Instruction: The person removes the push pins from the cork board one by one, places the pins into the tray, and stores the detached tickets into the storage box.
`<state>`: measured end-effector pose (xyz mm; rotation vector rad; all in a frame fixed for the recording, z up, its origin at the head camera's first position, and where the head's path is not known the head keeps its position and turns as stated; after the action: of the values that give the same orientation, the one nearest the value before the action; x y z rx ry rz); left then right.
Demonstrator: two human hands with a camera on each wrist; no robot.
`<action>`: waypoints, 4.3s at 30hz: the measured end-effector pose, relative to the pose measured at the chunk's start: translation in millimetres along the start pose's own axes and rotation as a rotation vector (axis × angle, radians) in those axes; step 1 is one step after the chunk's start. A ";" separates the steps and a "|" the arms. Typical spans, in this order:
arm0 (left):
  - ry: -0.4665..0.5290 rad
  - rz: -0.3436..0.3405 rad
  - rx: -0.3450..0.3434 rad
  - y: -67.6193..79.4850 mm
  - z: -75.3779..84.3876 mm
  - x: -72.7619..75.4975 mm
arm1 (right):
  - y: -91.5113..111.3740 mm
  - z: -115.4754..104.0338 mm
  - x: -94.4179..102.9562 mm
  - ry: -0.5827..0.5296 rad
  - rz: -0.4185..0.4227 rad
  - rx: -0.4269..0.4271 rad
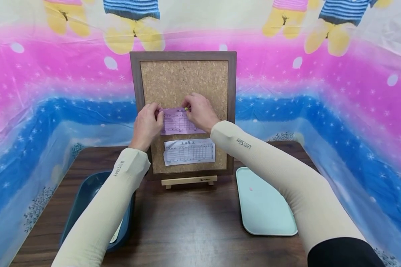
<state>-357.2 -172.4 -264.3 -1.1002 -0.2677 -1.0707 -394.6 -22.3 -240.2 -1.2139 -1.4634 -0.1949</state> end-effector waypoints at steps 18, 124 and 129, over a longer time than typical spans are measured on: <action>0.006 -0.005 0.006 -0.4 0.2 1.5 | -0.1 4.8 -2.5 -0.011 0.068 0.050; -0.091 -0.275 -0.013 93.6 -87.7 117.6 | 141.6 90.1 32.4 -0.036 -0.029 0.175; -0.123 -0.286 -0.043 108.5 -101.3 129.9 | 161.4 100.5 25.4 -0.034 -0.045 0.143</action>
<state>-235.2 -324.9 -292.1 -1.1918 -0.5139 -1.2672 -333.1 134.6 -331.7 -1.0741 -1.5083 -0.0982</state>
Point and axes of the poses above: each hand's wrist, its own y-axis away from the middle knuckle, its own x-axis out of the back of the hand, z = x × y, the point moved 7 cm from there along -y, towards the middle knuckle, and after that the axes turned 1 degree about -y, right-handed, at the moved point
